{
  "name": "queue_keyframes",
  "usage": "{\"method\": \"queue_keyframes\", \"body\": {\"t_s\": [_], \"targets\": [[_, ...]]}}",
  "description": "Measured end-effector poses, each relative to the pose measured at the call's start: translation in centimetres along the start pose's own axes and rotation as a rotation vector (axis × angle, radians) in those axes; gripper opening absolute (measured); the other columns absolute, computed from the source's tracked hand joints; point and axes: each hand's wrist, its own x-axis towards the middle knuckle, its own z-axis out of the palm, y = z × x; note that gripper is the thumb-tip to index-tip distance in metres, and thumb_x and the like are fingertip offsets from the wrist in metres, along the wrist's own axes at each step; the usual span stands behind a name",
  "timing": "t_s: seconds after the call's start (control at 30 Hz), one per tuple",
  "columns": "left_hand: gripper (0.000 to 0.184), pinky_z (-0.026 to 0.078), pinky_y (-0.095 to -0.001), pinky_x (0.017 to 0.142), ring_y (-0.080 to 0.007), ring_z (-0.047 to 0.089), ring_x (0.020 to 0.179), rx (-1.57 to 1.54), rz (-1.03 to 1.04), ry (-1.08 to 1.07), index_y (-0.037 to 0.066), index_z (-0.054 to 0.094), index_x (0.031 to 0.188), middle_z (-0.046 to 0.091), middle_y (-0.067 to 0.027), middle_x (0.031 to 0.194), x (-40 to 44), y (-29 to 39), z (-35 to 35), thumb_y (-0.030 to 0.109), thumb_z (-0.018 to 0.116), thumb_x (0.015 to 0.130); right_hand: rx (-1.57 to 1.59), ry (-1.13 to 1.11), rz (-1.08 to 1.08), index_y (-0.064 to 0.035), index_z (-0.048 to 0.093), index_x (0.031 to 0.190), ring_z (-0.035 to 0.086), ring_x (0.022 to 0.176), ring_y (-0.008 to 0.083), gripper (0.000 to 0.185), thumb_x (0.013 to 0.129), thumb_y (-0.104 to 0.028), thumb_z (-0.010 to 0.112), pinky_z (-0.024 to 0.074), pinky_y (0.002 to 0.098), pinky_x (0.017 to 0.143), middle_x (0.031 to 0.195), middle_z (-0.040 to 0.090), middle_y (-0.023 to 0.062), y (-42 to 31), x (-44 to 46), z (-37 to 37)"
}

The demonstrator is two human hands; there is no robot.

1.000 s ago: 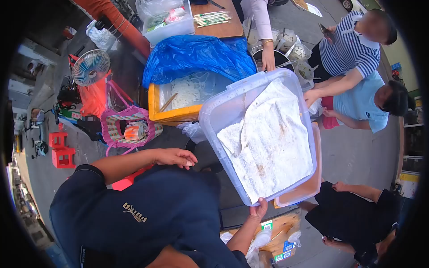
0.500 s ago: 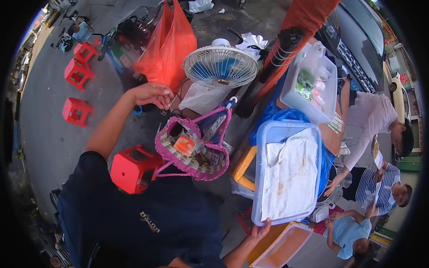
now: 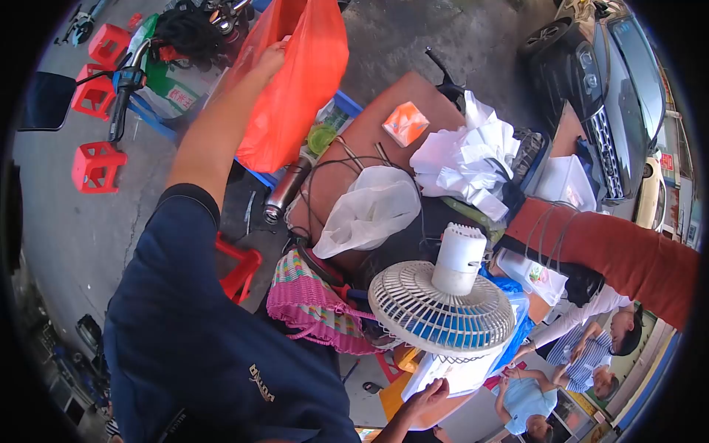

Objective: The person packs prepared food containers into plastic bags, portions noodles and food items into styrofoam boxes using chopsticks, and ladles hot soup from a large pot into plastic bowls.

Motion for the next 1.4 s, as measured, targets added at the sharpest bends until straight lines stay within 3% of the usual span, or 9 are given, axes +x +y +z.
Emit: {"method": "queue_keyframes", "body": {"t_s": [0.2, 0.23, 0.33, 0.47, 0.53, 0.7, 0.93, 1.1, 1.4], "targets": [[0.035, 0.051, -0.0427, 0.097, -0.0311, 0.065, 0.112, 0.633, -0.119, -0.314, 0.006, 0.067, 0.125, 0.066, -0.0155, 0.126, -4.3, 0.9, 5.1, 0.019, 0.055, 0.095, -0.136, -0.282, -0.332, 0.0026, 0.035, 0.151, 0.044, 0.134, 0.0446, 0.066, 0.103, -0.039, 0.051, 0.0326, 0.0538, 0.114, 0.151, 0.037, 0.0322, -10.3, -2.5, 13.1], [0.036, 0.05, -0.0443, 0.098, -0.0331, 0.064, 0.112, 0.713, -0.044, -0.238, 0.007, 0.064, 0.126, 0.065, -0.0154, 0.126, -4.0, -0.3, 5.9, 0.02, 0.055, 0.094, -0.384, -0.005, -0.848, 0.0048, 0.043, 0.146, 0.047, 0.13, 0.0495, 0.057, 0.1, -0.026, 0.056, 0.036, 0.0589, 0.11, 0.147, 0.044, 0.032, -6.4, -1.8, 14.8], [0.043, 0.049, -0.0493, 0.099, -0.0391, 0.061, 0.113, 0.96, 0.199, 0.002, 0.008, 0.058, 0.131, 0.061, -0.0149, 0.125, -2.4, -3.8, 6.1, 0.023, 0.057, 0.09, -1.132, 0.249, -1.288, 0.0044, 0.052, 0.138, 0.051, 0.125, 0.05, 0.046, 0.097, -0.014, 0.056, 0.0408, 0.0599, 0.106, 0.141, 0.051, 0.0287, -6.6, -1.2, 14.1], [0.046, 0.05, -0.0479, 0.095, -0.036, 0.063, 0.108, 1.137, 0.415, -0.12, 0.007, 0.057, 0.13, 0.062, -0.016, 0.121, 0.4, -4.9, 5.5, 0.03, 0.06, 0.09, -1.017, 0.072, -1.152, 0.0036, 0.051, 0.138, 0.053, 0.123, 0.0469, 0.049, 0.095, -0.018, 0.06, 0.0425, 0.0564, 0.104, 0.139, 0.052, 0.0272, -7.2, -1.6, 13.6], [0.043, 0.053, -0.046, 0.085, -0.0317, 0.067, 0.097, -0.652, -0.312, -0.144, 0.005, 0.064, 0.119, 0.068, -0.0153, 0.111, 9.4, -16.1, 5.8, 0.039, 0.061, 0.093, -0.9, -0.03, -1.082, 0.0031, 0.051, 0.138, 0.053, 0.123, 0.0454, 0.05, 0.095, -0.02, 0.062, 0.0433, 0.0546, 0.103, 0.137, 0.053, 0.0264, -7.9, -1.3, 13.7], [0.042, 0.057, -0.0447, 0.09, -0.0308, 0.069, 0.101, -0.886, -0.108, -0.575, 0.003, 0.06, 0.128, 0.069, -0.0157, 0.117, 5.1, -13.6, 3.6, 0.03, 0.059, 0.096, -0.549, -0.215, -0.724, 0.0021, 0.049, 0.138, 0.055, 0.121, 0.0415, 0.055, 0.093, -0.025, 0.066, 0.0453, 0.0501, 0.101, 0.134, 0.054, 0.0245, -10.0, -2.1, 15.1], [0.045, 0.053, -0.0446, 0.095, -0.0336, 0.064, 0.107, -0.013, 0.063, -0.434, 0.005, 0.058, 0.131, 0.064, -0.0166, 0.123, 6.7, -6.8, 1.8, 0.034, 0.058, 0.096, 0.478, -0.211, -0.09, 0.0006, 0.047, 0.137, 0.058, 0.118, 0.0362, 0.063, 0.09, -0.032, 0.073, 0.0482, 0.0439, 0.098, 0.13, 0.056, 0.0218, -8.4, -2.5, 18.6], [0.048, 0.05, -0.0445, 0.098, -0.0355, 0.06, 0.111, 0.172, 0.224, -0.496, 0.006, 0.057, 0.133, 0.06, -0.0173, 0.127, -10.9, 5.5, 7.7, 0.037, 0.058, 0.096, 0.202, 0.121, -0.407, -0.0015, 0.049, 0.129, 0.057, 0.109, 0.0409, 0.06, 0.085, -0.034, 0.075, 0.0473, 0.0449, 0.093, 0.118, 0.057, 0.0216, -15.5, -1.7, 14.5], [0.052, 0.045, -0.0444, 0.104, -0.0391, 0.054, 0.118, 0.386, -0.029, -1.632, 0.009, 0.056, 0.137, 0.054, -0.0185, 0.135, -59.3, 10.2, 21.7, 0.041, 0.057, 0.096, 0.407, 0.002, -0.471, 0.0055, 0.039, 0.14, 0.047, 0.121, 0.0402, 0.069, 0.091, -0.037, 0.064, 0.0395, 0.0497, 0.102, 0.13, 0.046, 0.0243, -11.4, -4.1, 11.7]]}}
